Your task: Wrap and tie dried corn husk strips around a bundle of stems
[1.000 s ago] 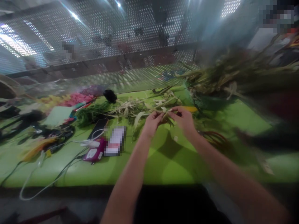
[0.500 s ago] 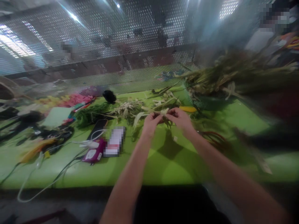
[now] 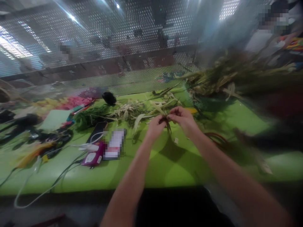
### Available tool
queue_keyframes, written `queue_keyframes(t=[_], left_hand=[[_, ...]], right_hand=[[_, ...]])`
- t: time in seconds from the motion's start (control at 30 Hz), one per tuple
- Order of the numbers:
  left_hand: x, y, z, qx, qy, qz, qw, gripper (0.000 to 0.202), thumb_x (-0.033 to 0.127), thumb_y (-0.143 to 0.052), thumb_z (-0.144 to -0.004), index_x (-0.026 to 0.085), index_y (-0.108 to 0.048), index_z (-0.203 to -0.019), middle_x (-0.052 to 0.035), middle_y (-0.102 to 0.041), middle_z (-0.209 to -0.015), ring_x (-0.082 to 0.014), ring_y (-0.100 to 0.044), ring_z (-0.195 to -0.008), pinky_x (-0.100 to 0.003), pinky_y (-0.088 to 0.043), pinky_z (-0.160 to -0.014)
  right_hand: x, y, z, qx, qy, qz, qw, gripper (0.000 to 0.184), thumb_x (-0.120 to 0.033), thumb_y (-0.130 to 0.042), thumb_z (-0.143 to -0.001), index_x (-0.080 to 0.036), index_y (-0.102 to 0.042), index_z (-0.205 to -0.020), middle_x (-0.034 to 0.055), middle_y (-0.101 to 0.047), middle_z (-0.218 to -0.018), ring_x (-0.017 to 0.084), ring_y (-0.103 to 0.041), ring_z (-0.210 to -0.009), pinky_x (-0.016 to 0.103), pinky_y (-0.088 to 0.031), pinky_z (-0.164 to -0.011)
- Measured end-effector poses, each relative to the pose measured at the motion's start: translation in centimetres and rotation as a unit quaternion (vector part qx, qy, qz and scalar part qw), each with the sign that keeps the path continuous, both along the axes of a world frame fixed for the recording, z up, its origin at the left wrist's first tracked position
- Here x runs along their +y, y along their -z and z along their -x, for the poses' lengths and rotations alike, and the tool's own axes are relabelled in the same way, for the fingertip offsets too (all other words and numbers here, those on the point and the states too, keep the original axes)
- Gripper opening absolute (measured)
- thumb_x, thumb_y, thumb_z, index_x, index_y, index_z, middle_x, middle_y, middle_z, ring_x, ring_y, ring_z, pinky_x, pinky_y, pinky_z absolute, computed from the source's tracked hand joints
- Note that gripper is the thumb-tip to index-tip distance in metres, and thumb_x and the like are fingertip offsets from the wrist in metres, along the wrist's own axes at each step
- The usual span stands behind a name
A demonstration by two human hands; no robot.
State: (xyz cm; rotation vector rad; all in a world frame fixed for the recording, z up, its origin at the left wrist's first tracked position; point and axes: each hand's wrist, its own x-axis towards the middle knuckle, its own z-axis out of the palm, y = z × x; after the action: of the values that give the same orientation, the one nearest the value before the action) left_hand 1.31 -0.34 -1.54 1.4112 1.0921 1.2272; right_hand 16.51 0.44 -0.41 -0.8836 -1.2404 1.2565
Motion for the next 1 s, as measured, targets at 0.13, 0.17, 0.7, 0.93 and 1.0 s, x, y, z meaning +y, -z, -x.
queue_keyframes(t=[0.13,0.17,0.7,0.93,1.0], left_hand=[[-0.2,0.0,-0.3,-0.044,0.005,0.015,0.999,0.017,0.023,-0.073,-0.067,0.016,-0.067,-0.082,0.0003,-0.064,-0.075,-0.0107,-0.052,-0.066,-0.022,-0.040,-0.063],[-0.2,0.1,-0.2,-0.051,0.001,0.016,0.999,0.018,0.024,-0.073,-0.068,0.016,-0.067,-0.082,-0.0001,-0.065,-0.076,-0.0103,-0.052,-0.066,-0.022,-0.040,-0.062],[0.0,0.1,0.1,-0.106,-0.047,0.059,0.992,0.022,0.031,-0.076,-0.068,0.016,-0.065,-0.080,0.0022,-0.057,-0.068,-0.0073,-0.043,-0.057,-0.022,-0.031,-0.053],[0.0,0.2,0.1,-0.120,-0.063,0.043,0.990,0.021,0.031,-0.076,-0.068,0.017,-0.069,-0.081,-0.0004,-0.063,-0.074,-0.0104,-0.052,-0.066,-0.022,-0.038,-0.061],[0.0,0.3,0.1,-0.129,-0.053,0.063,0.988,0.018,0.029,-0.075,-0.067,0.017,-0.069,-0.080,-0.0002,-0.063,-0.071,-0.0108,-0.053,-0.065,-0.022,-0.040,-0.063]], right_hand=[[-0.4,-0.2,0.0,0.002,-0.002,0.010,1.000,0.033,-0.045,-0.075,-0.071,-0.021,-0.062,-0.088,0.0001,-0.064,-0.076,0.009,-0.045,-0.054,0.023,-0.033,-0.048],[-0.5,-0.4,0.0,-0.001,0.003,0.005,1.000,0.031,-0.048,-0.071,-0.075,-0.021,-0.063,-0.089,0.0004,-0.064,-0.077,0.008,-0.041,-0.052,0.023,-0.031,-0.046],[-0.2,0.6,0.7,-0.169,0.082,-0.071,0.980,0.018,-0.032,-0.072,-0.065,-0.020,-0.064,-0.075,0.0010,-0.065,-0.074,0.014,-0.053,-0.066,0.027,-0.040,-0.060],[0.0,0.5,0.9,-0.092,0.017,0.069,0.993,0.034,-0.050,-0.074,-0.063,-0.018,-0.065,-0.070,-0.0010,-0.059,-0.064,0.008,-0.038,-0.049,0.025,-0.027,-0.045],[0.0,0.6,0.9,-0.051,0.007,0.093,0.994,0.035,-0.050,-0.076,-0.061,-0.019,-0.066,-0.073,-0.0021,-0.058,-0.064,0.007,-0.033,-0.047,0.024,-0.024,-0.045]])
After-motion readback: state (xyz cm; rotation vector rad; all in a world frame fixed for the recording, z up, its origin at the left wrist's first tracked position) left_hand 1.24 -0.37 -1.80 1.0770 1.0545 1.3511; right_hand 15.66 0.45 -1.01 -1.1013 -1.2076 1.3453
